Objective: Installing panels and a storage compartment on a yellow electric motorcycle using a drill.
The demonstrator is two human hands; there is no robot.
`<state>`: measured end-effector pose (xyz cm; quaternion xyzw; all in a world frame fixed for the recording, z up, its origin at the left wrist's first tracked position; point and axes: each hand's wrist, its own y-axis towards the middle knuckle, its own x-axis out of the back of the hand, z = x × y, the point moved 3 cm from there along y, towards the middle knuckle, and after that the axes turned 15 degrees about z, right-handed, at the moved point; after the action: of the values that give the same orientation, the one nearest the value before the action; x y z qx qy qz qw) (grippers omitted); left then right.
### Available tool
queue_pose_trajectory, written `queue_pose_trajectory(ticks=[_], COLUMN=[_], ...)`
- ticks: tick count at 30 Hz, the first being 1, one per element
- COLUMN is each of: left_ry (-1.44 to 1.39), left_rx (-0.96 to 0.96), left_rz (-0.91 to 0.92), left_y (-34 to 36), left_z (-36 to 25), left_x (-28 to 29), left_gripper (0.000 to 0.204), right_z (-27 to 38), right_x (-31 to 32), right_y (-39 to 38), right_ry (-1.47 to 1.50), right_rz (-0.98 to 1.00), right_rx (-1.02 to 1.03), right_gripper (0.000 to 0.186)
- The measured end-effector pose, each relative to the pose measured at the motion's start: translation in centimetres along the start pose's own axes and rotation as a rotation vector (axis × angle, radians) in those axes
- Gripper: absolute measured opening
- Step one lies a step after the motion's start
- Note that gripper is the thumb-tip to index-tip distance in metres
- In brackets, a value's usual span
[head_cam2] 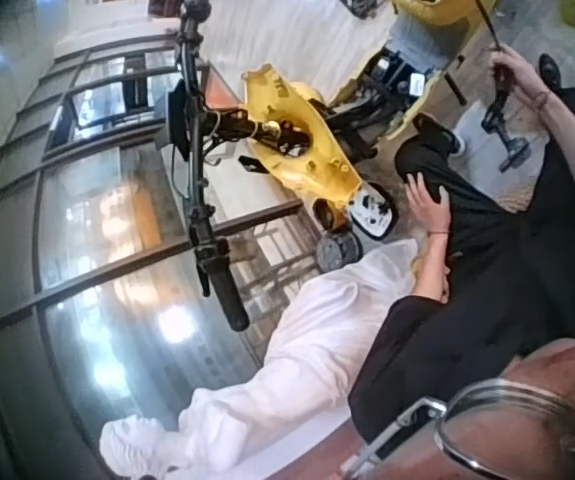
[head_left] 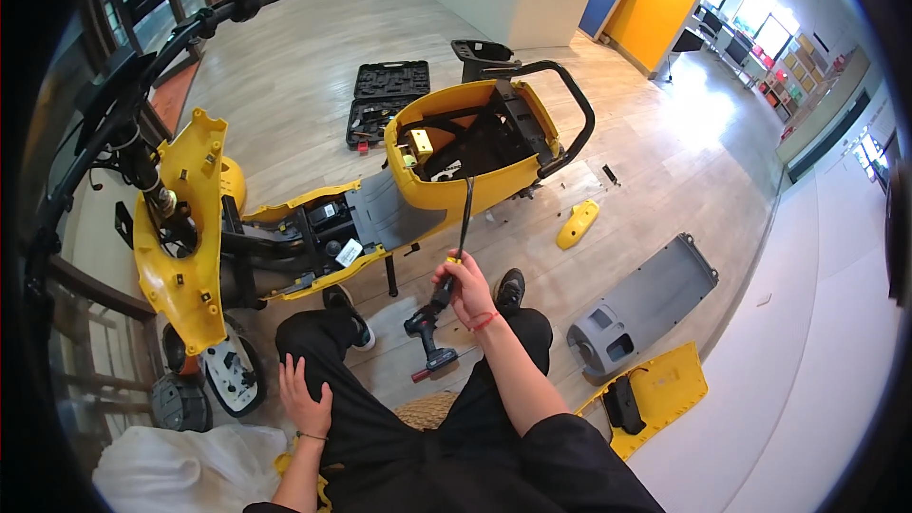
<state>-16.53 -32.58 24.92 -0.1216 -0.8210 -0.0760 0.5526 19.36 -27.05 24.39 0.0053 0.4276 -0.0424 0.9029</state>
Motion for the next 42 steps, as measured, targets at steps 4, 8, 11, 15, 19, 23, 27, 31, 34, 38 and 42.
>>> queue_pose_trajectory(ticks=[4,8,11,15,19,23,27,31,34,38,42], left_ry=[-0.008,0.0,0.004,-0.401,-0.774,-0.862,-0.293,-0.398,-0.473,-0.557,-0.684], left_rx=[0.005,0.006,-0.001,0.007,0.373,0.531,0.096,0.137,0.194,0.264,0.266], left_rz=[-0.018,-0.003,0.029,0.021,0.188,0.439,0.639,0.755,0.823,0.919,0.987], left_y=[-0.2,-0.2,-0.4,-1.4,-4.6,-13.3,-21.6,-27.5,-27.7,-26.1,-18.5], left_z=[0.4,0.3,0.8,3.9,14.9,22.5,25.7,28.5,30.1,31.6,33.6], left_x=[0.2,0.3,0.3,0.2,-5.1,-11.1,-14.5,-14.7,-13.7,-12.8,-18.0], left_gripper=[0.063,0.065,0.068,0.066,0.047,0.047,0.048,0.048,0.047,0.047,0.046], right_z=[-1.3,-2.1,-2.6,-0.9,1.9,6.7,7.5,-0.9,-6.6,-3.5,-2.7], right_x=[0.8,3.5,6.7,8.1,11.9,9.0,12.8,21.8,20.7,15.1,13.6], right_y=[-1.4,-0.7,-0.1,-2.0,-5.0,-10.0,-18.7,-34.2,-38.4,-35.3,-35.4], right_ry=[-0.187,-0.369,-0.534,-0.939,-0.843,-0.206,-0.607,-1.016,-1.249,-1.027,-0.969], right_rz=[-0.034,-0.111,-0.118,-0.212,-0.251,-0.353,-0.685,-0.647,-0.157,-0.267,0.064], right_rx=[0.041,0.049,0.074,-0.077,-0.224,0.087,-0.011,-0.661,-0.737,-1.079,-1.496], right_gripper=[0.036,0.041,0.054,0.078,0.075,0.057,0.036,0.027,0.029,0.027,0.031])
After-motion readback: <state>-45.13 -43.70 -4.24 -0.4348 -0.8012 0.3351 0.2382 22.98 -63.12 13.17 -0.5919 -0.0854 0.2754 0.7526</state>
